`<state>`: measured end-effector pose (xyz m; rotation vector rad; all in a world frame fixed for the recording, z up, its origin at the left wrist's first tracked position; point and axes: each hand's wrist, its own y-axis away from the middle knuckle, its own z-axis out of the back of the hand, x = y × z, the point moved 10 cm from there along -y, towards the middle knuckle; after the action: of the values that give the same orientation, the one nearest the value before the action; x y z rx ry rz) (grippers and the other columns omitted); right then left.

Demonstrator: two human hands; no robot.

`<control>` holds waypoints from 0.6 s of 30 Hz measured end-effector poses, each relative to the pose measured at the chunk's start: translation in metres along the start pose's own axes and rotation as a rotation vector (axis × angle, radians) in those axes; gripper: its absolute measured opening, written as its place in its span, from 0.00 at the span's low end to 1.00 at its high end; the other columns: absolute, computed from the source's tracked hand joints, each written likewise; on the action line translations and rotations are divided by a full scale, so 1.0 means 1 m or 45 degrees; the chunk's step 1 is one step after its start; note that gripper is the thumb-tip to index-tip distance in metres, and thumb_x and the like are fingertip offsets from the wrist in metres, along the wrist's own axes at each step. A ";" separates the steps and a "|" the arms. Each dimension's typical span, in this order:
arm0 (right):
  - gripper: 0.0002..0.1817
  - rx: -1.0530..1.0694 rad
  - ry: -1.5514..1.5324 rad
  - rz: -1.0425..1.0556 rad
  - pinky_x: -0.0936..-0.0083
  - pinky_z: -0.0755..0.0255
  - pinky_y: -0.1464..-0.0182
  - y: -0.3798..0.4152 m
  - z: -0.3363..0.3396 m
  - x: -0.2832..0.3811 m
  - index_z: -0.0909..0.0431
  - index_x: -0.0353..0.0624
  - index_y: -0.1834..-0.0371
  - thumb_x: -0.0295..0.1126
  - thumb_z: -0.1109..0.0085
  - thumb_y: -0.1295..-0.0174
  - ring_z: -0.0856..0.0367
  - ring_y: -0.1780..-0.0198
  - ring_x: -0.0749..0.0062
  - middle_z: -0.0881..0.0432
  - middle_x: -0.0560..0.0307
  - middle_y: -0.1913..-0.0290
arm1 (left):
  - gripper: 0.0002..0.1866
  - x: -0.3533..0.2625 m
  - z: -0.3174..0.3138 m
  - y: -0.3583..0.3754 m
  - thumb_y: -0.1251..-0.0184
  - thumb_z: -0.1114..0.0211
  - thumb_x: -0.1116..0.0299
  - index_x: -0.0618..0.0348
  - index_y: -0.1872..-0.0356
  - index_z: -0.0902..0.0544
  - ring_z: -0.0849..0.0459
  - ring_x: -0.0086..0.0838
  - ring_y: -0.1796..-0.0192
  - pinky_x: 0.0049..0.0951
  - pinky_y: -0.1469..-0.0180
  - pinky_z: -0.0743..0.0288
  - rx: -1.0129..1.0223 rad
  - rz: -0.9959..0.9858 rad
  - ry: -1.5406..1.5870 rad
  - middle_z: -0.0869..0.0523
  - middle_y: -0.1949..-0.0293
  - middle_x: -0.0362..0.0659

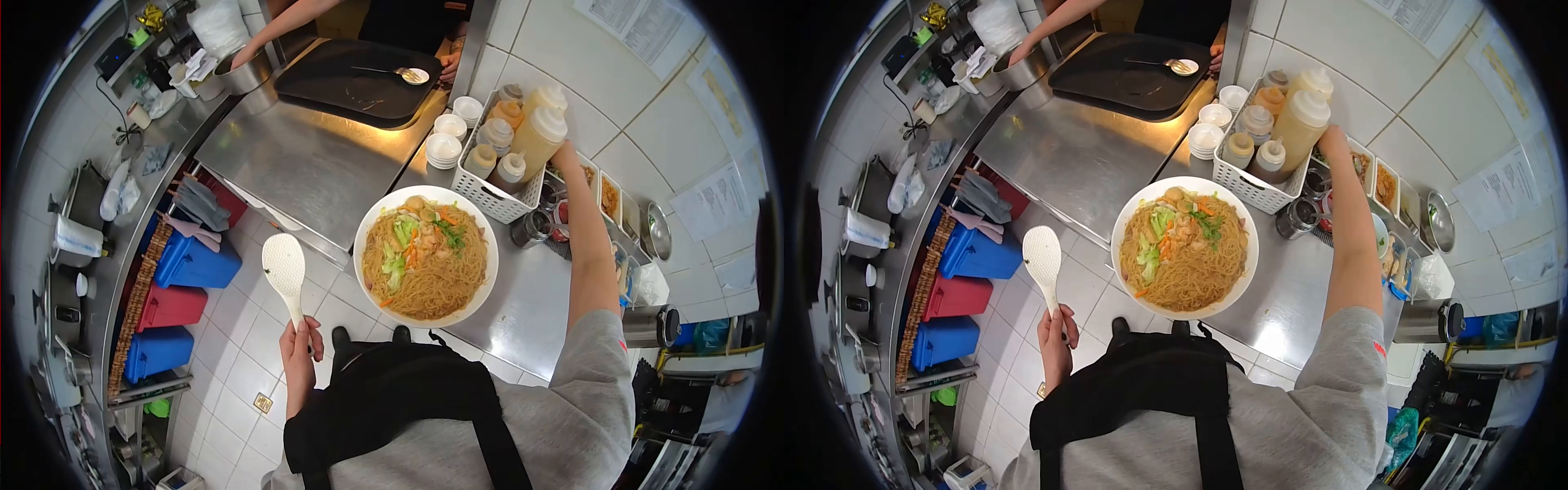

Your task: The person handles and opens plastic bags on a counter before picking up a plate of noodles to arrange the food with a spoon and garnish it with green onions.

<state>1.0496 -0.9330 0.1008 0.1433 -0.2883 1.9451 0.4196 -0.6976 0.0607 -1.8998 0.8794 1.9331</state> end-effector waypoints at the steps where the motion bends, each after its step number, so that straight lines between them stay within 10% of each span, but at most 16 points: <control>1: 0.14 0.078 -0.082 -0.146 0.68 0.23 0.65 0.001 -0.002 -0.009 0.21 0.39 0.62 0.26 0.41 0.54 0.18 0.70 0.56 0.19 0.45 0.68 | 0.13 -0.003 0.000 -0.003 0.32 0.55 0.61 0.58 0.69 0.27 0.38 0.15 0.85 0.16 0.82 0.48 0.017 -0.002 -0.033 0.33 0.86 0.34; 9: 0.08 0.214 -0.840 -0.242 0.83 0.25 0.71 0.027 0.044 -0.041 0.22 0.36 0.67 0.26 0.41 0.51 0.22 0.73 0.78 0.21 0.58 0.72 | 0.14 -0.019 0.004 -0.024 0.31 0.56 0.61 0.58 0.69 0.27 0.38 0.15 0.86 0.17 0.83 0.48 0.163 -0.015 -0.102 0.34 0.87 0.34; 14: 0.07 0.225 -1.075 0.078 0.86 0.27 0.68 0.142 0.136 0.092 0.22 0.39 0.66 0.24 0.43 0.49 0.24 0.72 0.81 0.22 0.60 0.71 | 0.14 -0.022 0.010 -0.030 0.31 0.56 0.61 0.58 0.69 0.27 0.38 0.15 0.86 0.17 0.83 0.48 0.235 0.000 -0.137 0.33 0.87 0.34; 18: 0.07 0.594 -0.917 0.342 0.84 0.27 0.71 0.238 0.074 0.198 0.22 0.36 0.67 0.22 0.44 0.50 0.24 0.73 0.80 0.23 0.60 0.73 | 0.13 -0.022 0.003 -0.036 0.32 0.56 0.62 0.57 0.69 0.27 0.38 0.15 0.86 0.17 0.83 0.48 0.364 0.015 -0.156 0.33 0.87 0.34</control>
<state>0.7517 -0.8620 0.1866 1.1735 -0.3248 2.1371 0.4407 -0.6638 0.0744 -1.5997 1.0664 1.7968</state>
